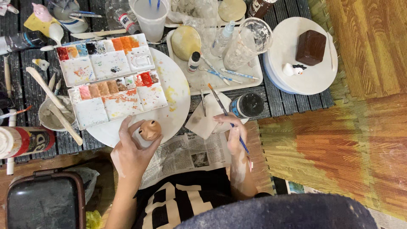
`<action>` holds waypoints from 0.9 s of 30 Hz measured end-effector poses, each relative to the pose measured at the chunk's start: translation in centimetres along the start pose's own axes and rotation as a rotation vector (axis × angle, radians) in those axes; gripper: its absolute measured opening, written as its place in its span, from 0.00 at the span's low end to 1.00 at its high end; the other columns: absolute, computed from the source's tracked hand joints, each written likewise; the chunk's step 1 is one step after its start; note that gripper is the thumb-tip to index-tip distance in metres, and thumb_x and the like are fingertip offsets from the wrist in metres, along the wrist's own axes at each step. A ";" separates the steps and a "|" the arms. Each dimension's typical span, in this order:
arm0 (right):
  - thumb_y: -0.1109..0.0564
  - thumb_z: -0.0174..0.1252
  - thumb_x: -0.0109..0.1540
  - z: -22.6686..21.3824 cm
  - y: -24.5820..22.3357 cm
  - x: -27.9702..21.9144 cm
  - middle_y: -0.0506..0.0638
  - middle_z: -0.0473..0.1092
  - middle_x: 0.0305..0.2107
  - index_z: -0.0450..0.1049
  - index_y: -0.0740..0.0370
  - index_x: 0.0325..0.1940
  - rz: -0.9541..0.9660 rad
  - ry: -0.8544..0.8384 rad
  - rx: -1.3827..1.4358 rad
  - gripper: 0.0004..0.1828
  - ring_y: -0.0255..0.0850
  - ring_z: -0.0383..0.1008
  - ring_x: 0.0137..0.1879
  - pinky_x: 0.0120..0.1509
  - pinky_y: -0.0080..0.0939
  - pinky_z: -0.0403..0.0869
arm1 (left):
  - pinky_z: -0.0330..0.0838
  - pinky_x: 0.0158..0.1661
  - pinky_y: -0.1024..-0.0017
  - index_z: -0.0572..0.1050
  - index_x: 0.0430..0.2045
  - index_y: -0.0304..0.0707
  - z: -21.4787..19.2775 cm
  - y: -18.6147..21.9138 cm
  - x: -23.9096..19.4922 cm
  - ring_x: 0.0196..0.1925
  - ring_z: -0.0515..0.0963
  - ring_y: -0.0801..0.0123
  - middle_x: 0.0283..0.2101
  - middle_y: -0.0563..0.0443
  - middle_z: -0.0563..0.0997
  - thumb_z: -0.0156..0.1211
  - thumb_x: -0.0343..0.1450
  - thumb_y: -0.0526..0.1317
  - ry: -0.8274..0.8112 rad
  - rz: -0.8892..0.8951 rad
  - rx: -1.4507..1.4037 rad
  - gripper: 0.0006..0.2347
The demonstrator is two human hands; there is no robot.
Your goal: The person paints a small brown ceramic block with a brush, then paints a small white ceramic bird figurine with black and orange details. The person places the painted items on a white plate.
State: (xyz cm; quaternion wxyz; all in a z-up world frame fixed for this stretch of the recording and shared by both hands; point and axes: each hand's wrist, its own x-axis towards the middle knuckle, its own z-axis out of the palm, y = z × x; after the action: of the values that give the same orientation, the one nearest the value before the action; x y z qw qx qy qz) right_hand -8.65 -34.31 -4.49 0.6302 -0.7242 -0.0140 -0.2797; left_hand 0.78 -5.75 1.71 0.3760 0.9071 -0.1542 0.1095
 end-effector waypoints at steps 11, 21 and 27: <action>0.41 0.44 0.76 0.6 0.0 0.0 0.65 0.75 0.51 0.61 0.64 0.57 0.105 -0.047 0.051 0.22 0.44 0.74 0.53 0.60 0.47 0.70 | 0.69 0.23 0.77 0.63 0.54 0.26 -0.3 -0.8 -0.5 0.18 0.73 0.74 0.47 0.52 0.84 0.79 0.63 0.44 0.033 -0.038 -0.037 0.33; 0.49 0.45 0.75 0.6 -0.5 0.2 0.65 0.73 0.54 0.66 0.69 0.64 0.100 0.008 0.071 0.21 0.43 0.72 0.53 0.60 0.45 0.71 | 0.75 0.29 0.72 0.65 0.57 0.29 -1.3 -0.2 -0.3 0.28 0.79 0.65 0.56 0.45 0.78 0.79 0.61 0.47 0.048 0.077 0.068 0.35; 0.50 0.49 0.73 0.6 -0.4 0.2 0.66 0.73 0.50 0.58 0.65 0.59 0.146 0.094 0.195 0.18 0.44 0.73 0.49 0.58 0.44 0.71 | 0.71 0.22 0.74 0.69 0.50 0.26 -2.0 0.1 -1.5 0.19 0.72 0.70 0.57 0.39 0.75 0.80 0.60 0.46 0.058 -0.021 0.020 0.31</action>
State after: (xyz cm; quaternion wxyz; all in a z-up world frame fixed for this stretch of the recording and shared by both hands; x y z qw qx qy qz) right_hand -8.38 -33.80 -4.08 0.7163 -0.6447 0.0411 -0.2639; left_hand -0.77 -4.09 2.73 0.3726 0.9087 -0.1325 0.1334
